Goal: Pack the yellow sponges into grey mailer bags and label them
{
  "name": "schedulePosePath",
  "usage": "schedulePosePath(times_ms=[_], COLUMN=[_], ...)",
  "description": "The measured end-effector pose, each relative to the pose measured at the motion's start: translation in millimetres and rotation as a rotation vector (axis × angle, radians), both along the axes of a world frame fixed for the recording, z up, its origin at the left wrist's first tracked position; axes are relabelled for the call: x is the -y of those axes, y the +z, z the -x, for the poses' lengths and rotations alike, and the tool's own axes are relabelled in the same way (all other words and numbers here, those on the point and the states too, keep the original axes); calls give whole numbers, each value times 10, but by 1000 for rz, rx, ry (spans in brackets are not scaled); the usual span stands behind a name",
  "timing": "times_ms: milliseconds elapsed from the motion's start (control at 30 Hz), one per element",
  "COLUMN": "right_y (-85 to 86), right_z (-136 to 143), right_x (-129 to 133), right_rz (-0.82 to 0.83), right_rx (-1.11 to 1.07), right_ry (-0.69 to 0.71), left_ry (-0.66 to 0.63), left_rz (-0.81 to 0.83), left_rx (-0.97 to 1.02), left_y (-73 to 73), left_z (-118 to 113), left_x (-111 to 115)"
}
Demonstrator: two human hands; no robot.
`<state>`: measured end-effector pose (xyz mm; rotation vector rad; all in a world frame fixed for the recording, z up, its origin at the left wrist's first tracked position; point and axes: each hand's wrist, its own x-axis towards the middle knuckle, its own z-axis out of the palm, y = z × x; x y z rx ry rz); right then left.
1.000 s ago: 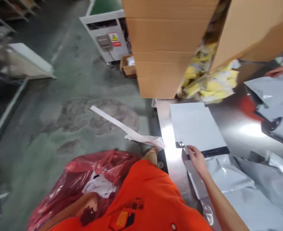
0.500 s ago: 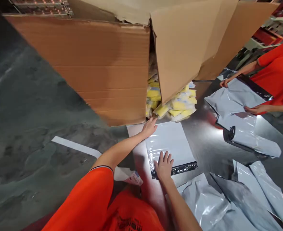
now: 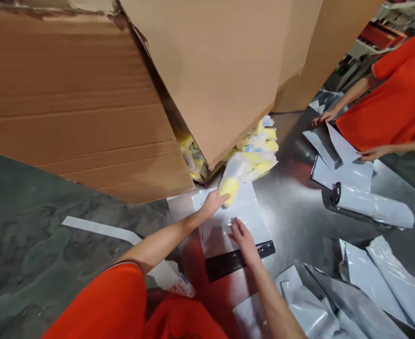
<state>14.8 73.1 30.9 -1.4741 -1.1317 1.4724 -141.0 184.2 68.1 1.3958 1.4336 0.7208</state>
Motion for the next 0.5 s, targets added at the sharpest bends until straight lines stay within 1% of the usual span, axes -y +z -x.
schedulePosePath(times_ms=[33, 67, 100, 133, 167, 200, 233, 300, 367, 433, 500], right_y=[92, 166, 220, 254, 272, 278, 277, 268, 263, 262, 259], right_z=[-59, -119, -183, -253, -330, -415, -505, -678, -798, -828, -770], right_x=[14, 62, 145, 261, 405, 570, 748, 1111, 1442, 1705, 1883], right_rz=[65, 108, 136, 162, 190, 220, 247, 289, 328, 379, 417], right_rx=[-156, -259, -309, -315, -294, -259, -228, -179, -140, -130, -132], right_ry=[-17, -30, -51, -86, -146, -224, -299, -406, -443, -417, -350], left_ry=[-90, -191, -286, -374, -438, -474, -501, -535, -579, -620, -631], left_rz=[25, 49, 76, 104, 111, 85, 28, -125, -228, -237, -243], left_rx=[7, 11, 16, 28, 27, -10, -103, -389, -634, -699, -705], left_y=[-3, -5, -11, -26, -55, -99, -158, -307, -462, -583, -653], left_z=[-12, -20, -27, -35, -49, -72, -105, -197, -306, -402, -460], left_x=[297, 584, 845, 1064, 1236, 1359, 1439, 1512, 1536, 1555, 1565])
